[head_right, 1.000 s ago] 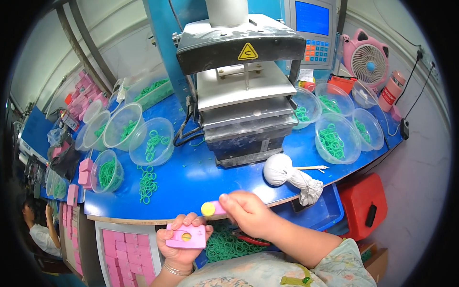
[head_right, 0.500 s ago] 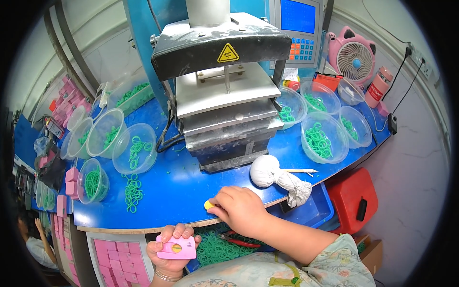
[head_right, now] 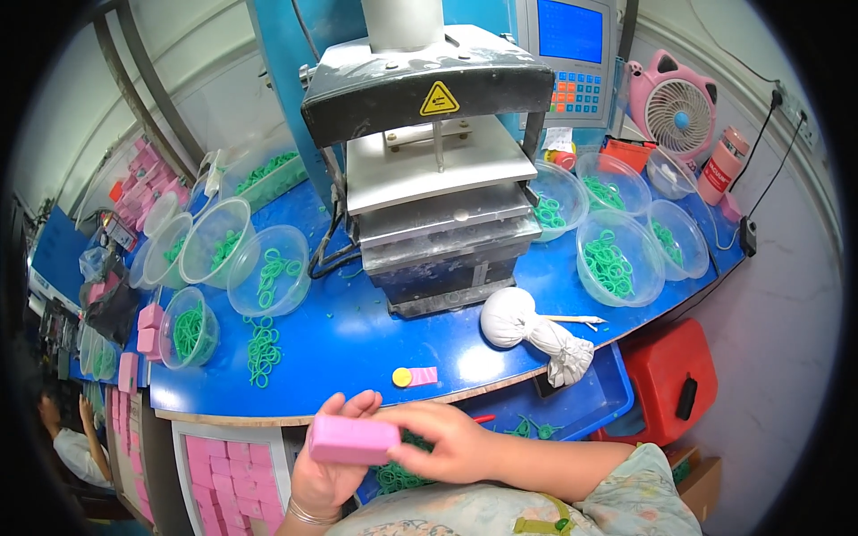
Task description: Assembling pink rubber molds with green inserts and metal parts using hands and pliers.
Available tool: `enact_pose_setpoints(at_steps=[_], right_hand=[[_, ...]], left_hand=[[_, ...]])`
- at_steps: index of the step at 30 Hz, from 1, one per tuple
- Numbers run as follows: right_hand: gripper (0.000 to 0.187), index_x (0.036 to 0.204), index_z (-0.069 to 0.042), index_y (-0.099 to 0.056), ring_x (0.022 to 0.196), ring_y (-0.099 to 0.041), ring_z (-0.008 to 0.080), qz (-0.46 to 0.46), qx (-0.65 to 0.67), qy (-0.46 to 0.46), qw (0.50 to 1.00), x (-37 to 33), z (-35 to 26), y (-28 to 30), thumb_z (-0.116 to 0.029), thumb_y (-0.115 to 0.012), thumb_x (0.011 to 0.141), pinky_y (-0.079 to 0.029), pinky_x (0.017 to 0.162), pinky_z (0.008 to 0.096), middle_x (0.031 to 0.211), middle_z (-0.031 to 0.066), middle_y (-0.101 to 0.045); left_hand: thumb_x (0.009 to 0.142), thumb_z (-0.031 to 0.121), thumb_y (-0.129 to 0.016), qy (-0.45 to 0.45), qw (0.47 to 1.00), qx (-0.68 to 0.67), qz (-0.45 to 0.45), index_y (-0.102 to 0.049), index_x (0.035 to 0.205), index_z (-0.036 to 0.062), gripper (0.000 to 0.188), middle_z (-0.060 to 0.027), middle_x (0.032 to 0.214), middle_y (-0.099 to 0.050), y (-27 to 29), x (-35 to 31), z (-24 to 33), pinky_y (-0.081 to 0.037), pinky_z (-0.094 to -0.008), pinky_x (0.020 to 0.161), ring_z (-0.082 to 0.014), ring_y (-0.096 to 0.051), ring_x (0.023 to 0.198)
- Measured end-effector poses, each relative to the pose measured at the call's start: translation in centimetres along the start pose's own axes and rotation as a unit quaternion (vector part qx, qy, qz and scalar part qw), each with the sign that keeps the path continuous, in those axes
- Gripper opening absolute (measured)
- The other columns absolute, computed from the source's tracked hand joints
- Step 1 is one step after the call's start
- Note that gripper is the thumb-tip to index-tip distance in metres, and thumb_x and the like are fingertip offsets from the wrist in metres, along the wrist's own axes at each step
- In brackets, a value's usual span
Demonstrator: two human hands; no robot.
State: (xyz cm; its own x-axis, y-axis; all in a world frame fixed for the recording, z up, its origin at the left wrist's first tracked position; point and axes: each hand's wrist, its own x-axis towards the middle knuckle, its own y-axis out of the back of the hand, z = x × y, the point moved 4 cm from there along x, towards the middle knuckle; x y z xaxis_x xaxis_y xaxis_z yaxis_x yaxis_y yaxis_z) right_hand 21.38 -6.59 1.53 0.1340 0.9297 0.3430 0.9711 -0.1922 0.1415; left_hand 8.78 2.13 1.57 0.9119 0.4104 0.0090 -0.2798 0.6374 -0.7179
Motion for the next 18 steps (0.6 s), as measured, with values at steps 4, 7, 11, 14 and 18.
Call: enact_pose_setpoints(at_steps=[4, 7, 11, 14, 18], right_hand=[[0.03, 0.118, -0.004, -0.039, 0.108, -0.049, 0.0149, 0.016, 0.43, -0.171, 0.886, -1.0, 1.8, -1.1, -0.011, -0.05, 0.092, -0.041, 0.091, 0.0336, 0.114, 0.0125, -0.055], [0.027, 0.103, -0.006, -0.034, 0.113, -0.045, 0.0177, 0.047, 0.397, -0.106, 0.911, -0.2, 1.1, -1.2, -0.012, -0.056, 0.089, -0.04, 0.093, 0.0345, 0.113, 0.0146, -0.052], [0.034, 0.084, -0.008, -0.032, 0.108, -0.047, 0.0166, 0.037, 0.327, -0.126, 0.936, 0.3, 0.4, -1.6, -0.017, -0.066, 0.083, -0.044, 0.085, 0.0315, 0.112, 0.0171, -0.052], [0.04, 0.065, -0.009, -0.029, 0.091, -0.054, 0.0138, 0.059, 0.304, -0.229, 0.923, 0.0, 0.9, -1.3, -0.016, -0.064, 0.085, -0.047, 0.071, 0.0258, 0.105, 0.0138, -0.055], [0.031, 0.069, -0.007, -0.037, 0.094, -0.054, 0.0161, 0.077, 0.285, -0.187, 0.937, -0.3, 0.5, -1.4, -0.018, -0.059, 0.088, -0.045, 0.077, 0.029, 0.106, 0.0137, -0.054]], left_hand=[[0.059, 0.023, -0.085, -0.058, 0.954, 0.295, -0.009, -0.048, 0.122, 0.0073, 0.075, -0.014, 0.128, -0.037, 0.3, 0.2, 1.0, -0.03, -0.0371, 0.101, -0.022, -0.037, 0.121], [0.057, 0.017, -0.084, -0.153, 0.852, 0.5, -0.001, -0.054, 0.11, 0.0058, 0.062, -0.0089, 0.103, -0.045, -1.3, 0.3, 2.6, -0.04, -0.0329, 0.087, -0.0175, -0.047, 0.094], [0.055, 0.024, -0.087, -0.118, 0.713, 0.691, -0.025, -0.05, 0.111, 0.0032, 0.07, -0.0074, 0.093, -0.049, -2.1, 0.4, 1.5, -0.046, -0.023, 0.07, -0.0126, -0.053, 0.077], [0.054, 0.024, -0.089, -0.071, 0.825, 0.56, -0.015, -0.026, 0.124, 0.0028, 0.097, -0.0162, 0.109, -0.053, -2.5, 0.2, -0.4, -0.043, -0.0182, 0.059, -0.0141, -0.057, 0.092], [0.05, 0.032, -0.089, -0.041, 0.842, 0.533, -0.072, -0.013, 0.129, 0.0038, 0.113, -0.0153, 0.109, -0.053, -3.0, -0.3, -0.2, -0.043, -0.0188, 0.059, -0.0128, -0.057, 0.085]])
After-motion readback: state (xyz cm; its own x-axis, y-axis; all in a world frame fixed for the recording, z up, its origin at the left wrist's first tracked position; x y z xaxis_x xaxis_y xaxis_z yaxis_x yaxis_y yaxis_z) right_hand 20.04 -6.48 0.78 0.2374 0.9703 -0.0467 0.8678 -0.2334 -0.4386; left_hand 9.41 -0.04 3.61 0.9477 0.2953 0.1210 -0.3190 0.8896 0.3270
